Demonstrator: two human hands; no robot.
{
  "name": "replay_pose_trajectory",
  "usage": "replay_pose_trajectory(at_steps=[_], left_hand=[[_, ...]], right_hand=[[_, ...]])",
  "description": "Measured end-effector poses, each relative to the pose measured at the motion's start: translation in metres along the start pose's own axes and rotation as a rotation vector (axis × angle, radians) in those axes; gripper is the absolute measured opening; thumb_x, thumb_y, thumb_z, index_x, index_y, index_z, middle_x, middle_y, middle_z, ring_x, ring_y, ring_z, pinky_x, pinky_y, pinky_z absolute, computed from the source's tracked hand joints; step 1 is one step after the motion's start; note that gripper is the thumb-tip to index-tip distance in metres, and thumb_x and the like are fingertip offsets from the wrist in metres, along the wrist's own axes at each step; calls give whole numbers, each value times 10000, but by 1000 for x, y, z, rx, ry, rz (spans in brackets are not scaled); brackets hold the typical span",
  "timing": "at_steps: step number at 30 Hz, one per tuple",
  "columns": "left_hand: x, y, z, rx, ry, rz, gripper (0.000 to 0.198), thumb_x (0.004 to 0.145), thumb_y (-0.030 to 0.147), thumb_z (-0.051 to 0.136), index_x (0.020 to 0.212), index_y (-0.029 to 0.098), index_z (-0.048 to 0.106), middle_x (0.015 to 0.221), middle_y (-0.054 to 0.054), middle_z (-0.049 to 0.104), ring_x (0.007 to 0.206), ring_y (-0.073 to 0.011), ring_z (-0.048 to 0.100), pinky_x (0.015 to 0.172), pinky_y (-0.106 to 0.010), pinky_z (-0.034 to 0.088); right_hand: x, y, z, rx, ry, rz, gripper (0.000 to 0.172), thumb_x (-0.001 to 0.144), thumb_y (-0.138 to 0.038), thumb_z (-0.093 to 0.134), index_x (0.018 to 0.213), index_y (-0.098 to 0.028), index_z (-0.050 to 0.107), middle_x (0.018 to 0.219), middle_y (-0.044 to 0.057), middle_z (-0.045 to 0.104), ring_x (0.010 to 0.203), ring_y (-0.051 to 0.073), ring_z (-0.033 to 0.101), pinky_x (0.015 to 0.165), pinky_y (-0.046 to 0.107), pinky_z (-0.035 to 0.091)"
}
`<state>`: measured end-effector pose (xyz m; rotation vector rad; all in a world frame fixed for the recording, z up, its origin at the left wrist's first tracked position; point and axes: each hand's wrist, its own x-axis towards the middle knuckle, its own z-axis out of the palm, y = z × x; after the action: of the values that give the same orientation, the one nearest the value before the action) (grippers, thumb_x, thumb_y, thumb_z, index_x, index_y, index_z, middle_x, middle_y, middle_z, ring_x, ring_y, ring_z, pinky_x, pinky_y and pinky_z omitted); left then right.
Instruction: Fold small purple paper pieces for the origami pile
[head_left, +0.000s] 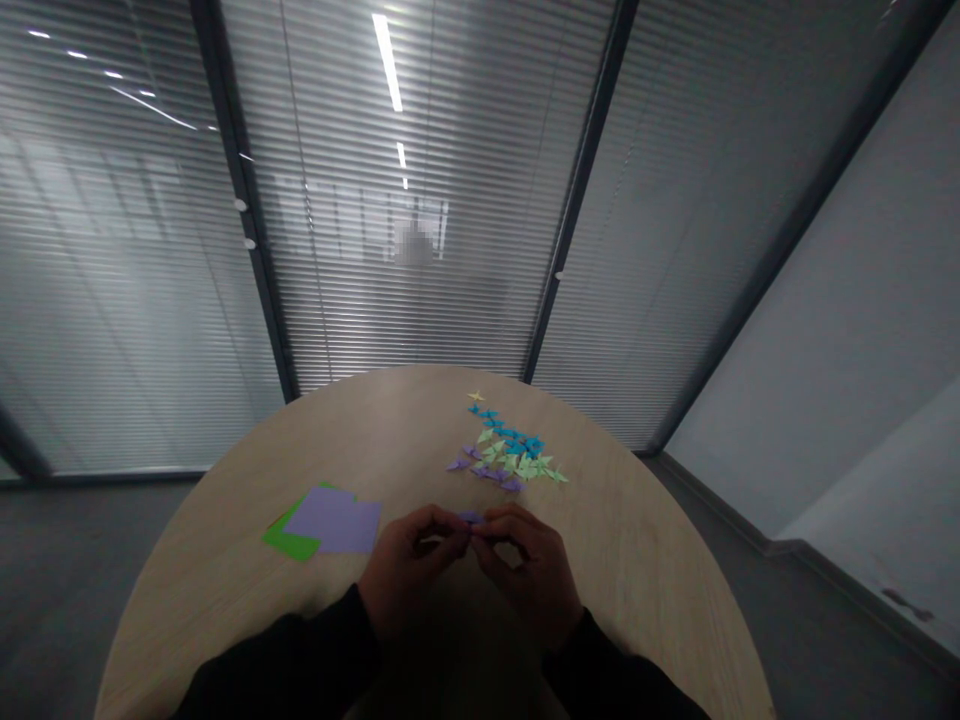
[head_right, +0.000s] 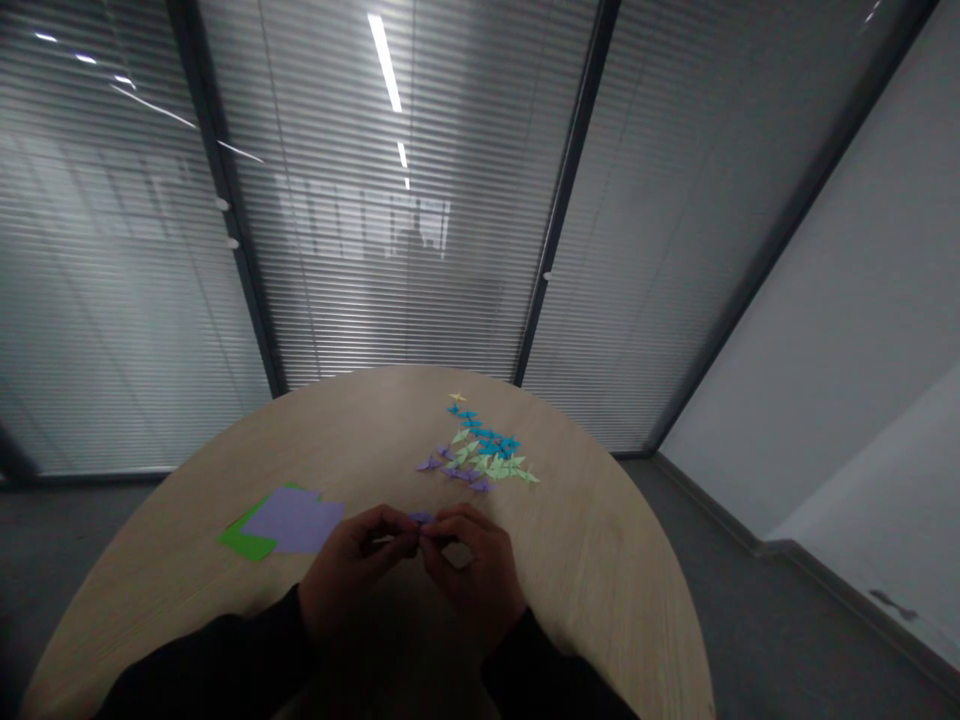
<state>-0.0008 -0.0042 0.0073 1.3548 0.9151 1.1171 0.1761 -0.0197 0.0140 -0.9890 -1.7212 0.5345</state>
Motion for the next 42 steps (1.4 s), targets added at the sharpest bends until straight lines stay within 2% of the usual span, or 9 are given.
replay_pose_trajectory(at_steps=[11,18,23,32,35,37,39,42], left_hand=[[-1,-6,1,46,14,56,238,787,396,722,828,165,686,808,-57,707,750,-186,655,700,-299,531],[-2,-8,6,3,53,86,255,811,419,703,837,172,646,816,-53,704,748,-185,657,698,-305,529],[-3,-6,8,-2,89,105,275,802,436,704,828,176,621,776,-39,680,713,-178,647,675,-301,522],[0,-11,10,-5,105,121,229,832,383,678,818,183,567,730,-1,631,641,-136,601,606,-257,487],[2,-13,10,-44,137,114,264,818,365,697,943,198,534,706,32,613,611,-127,586,574,-243,467],[4,-14,10,-108,156,83,431,784,375,731,1105,206,499,733,31,641,646,-145,618,607,-262,489],[4,-14,10,-163,119,45,510,753,406,756,1149,193,517,786,-1,680,726,-176,655,688,-304,519],[5,-14,9,-158,4,9,348,767,458,734,921,160,645,826,-56,713,818,-215,671,796,-352,518]], right_hand=[[0,-2,3,-21,-2,0,76,842,-232,649,827,-216,721,850,44,692,745,176,672,679,287,540],[-1,-7,11,-44,51,96,112,843,-241,611,749,-210,662,763,22,652,690,165,614,640,261,487],[-2,-7,15,-33,55,127,113,861,-274,602,781,-211,651,764,20,655,685,165,608,639,262,482],[-3,-8,21,43,107,319,161,827,-355,629,851,-201,586,771,38,665,712,201,652,670,310,515],[-3,-6,25,110,145,358,193,812,-362,646,863,-207,543,768,22,638,700,189,637,656,302,513],[-4,-3,28,196,162,382,230,804,-379,659,892,-208,533,803,26,646,729,191,647,677,305,526],[-5,1,31,270,186,409,282,794,-390,672,963,-207,541,884,47,670,803,207,667,733,325,544],[-8,1,34,321,212,445,357,784,-393,678,1070,-213,562,1027,80,678,913,227,677,804,351,552]])
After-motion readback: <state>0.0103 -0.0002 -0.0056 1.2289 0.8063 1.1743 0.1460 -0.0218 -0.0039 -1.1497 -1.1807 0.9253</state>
